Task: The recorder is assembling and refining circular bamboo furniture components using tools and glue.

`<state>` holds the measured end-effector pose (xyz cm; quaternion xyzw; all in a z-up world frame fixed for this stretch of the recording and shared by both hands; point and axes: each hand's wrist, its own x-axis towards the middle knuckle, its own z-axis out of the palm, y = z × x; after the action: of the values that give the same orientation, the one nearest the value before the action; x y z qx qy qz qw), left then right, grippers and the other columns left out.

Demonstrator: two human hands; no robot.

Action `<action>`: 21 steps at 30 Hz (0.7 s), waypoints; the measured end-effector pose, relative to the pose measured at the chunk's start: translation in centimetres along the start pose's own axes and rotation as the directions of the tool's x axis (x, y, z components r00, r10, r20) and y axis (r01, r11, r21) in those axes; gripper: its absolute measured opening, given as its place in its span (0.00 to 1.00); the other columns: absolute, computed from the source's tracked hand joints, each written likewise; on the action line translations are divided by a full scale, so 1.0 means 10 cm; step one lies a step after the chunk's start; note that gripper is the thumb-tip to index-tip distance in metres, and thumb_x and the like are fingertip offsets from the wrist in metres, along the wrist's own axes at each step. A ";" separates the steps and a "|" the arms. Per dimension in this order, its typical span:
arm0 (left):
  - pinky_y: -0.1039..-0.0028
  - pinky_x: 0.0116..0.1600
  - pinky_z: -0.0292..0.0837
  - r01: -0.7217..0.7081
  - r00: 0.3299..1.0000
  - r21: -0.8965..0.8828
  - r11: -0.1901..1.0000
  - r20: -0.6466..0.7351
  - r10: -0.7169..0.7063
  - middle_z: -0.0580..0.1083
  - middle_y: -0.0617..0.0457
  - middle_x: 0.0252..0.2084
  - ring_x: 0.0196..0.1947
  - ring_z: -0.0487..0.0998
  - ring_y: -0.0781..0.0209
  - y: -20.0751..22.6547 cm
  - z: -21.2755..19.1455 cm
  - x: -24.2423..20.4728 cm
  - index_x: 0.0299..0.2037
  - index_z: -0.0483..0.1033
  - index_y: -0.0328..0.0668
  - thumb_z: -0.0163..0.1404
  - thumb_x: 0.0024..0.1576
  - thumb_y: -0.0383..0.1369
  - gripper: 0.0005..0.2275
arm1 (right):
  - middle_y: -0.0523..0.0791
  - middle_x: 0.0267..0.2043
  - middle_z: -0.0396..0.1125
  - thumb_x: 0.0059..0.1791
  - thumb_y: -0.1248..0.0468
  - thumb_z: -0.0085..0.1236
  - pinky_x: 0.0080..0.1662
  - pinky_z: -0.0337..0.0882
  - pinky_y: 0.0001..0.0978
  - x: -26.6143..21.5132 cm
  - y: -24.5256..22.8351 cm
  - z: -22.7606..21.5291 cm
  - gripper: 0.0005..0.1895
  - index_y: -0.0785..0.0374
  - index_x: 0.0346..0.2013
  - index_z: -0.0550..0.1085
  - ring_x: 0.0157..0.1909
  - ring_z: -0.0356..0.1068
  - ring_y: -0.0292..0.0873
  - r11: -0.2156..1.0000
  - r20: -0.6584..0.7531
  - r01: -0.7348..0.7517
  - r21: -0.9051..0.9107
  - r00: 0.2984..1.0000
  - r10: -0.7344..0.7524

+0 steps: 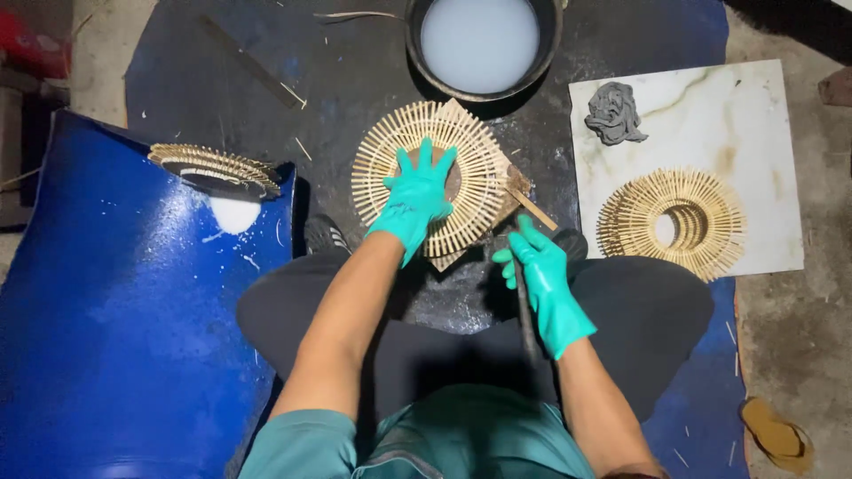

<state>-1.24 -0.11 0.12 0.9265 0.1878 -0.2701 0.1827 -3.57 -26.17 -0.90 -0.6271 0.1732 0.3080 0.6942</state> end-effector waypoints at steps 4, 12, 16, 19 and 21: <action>0.25 0.65 0.49 -0.146 0.956 -0.025 0.989 -0.259 0.135 0.42 0.48 0.78 0.76 0.39 0.32 -0.53 0.53 0.11 0.75 0.46 0.54 0.69 0.41 0.45 0.52 | 0.48 0.29 0.74 0.54 0.63 0.52 0.21 0.66 0.29 0.01 -0.12 0.03 0.26 0.53 0.68 0.67 0.19 0.65 0.37 0.990 0.053 -0.059 -0.125 0.996 0.066; 0.47 0.72 0.51 -0.269 0.843 -0.132 0.954 -0.512 0.167 0.54 0.36 0.75 0.74 0.54 0.36 -0.70 0.64 -0.04 0.71 0.59 0.39 0.66 0.42 0.49 0.47 | 0.47 0.30 0.74 0.55 0.62 0.53 0.21 0.66 0.28 0.08 -0.05 -0.02 0.25 0.59 0.67 0.69 0.19 0.66 0.37 0.998 0.048 0.014 -0.064 0.999 -0.011; 0.43 0.71 0.46 -0.251 0.859 -0.097 0.963 -0.482 0.175 0.51 0.34 0.74 0.73 0.50 0.34 -0.71 0.65 0.05 0.70 0.57 0.36 0.68 0.41 0.50 0.48 | 0.48 0.28 0.73 0.54 0.62 0.52 0.20 0.65 0.29 0.17 -0.05 -0.07 0.27 0.54 0.69 0.66 0.18 0.66 0.37 0.993 0.083 -0.041 -0.114 0.995 0.051; 0.41 0.72 0.46 -0.230 0.865 -0.091 0.969 -0.475 0.160 0.50 0.36 0.75 0.74 0.50 0.36 -0.63 0.61 -0.05 0.70 0.58 0.38 0.67 0.43 0.49 0.47 | 0.46 0.30 0.73 0.56 0.61 0.51 0.22 0.67 0.29 0.16 -0.06 -0.07 0.26 0.57 0.70 0.67 0.19 0.66 0.37 0.993 0.086 0.015 -0.113 0.996 -0.005; 0.40 0.71 0.45 -0.182 0.877 -0.135 0.974 -0.471 0.099 0.50 0.36 0.75 0.74 0.49 0.36 -0.58 0.61 -0.06 0.70 0.58 0.37 0.67 0.42 0.50 0.47 | 0.47 0.29 0.73 0.55 0.61 0.51 0.21 0.65 0.29 0.12 -0.12 -0.04 0.28 0.53 0.71 0.64 0.19 0.65 0.37 0.982 0.105 -0.026 -0.189 0.993 0.047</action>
<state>-6.92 2.11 -5.73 0.9556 0.1808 -0.0107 0.2325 -1.83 -26.37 -0.82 -0.6687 0.1166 0.3694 0.6347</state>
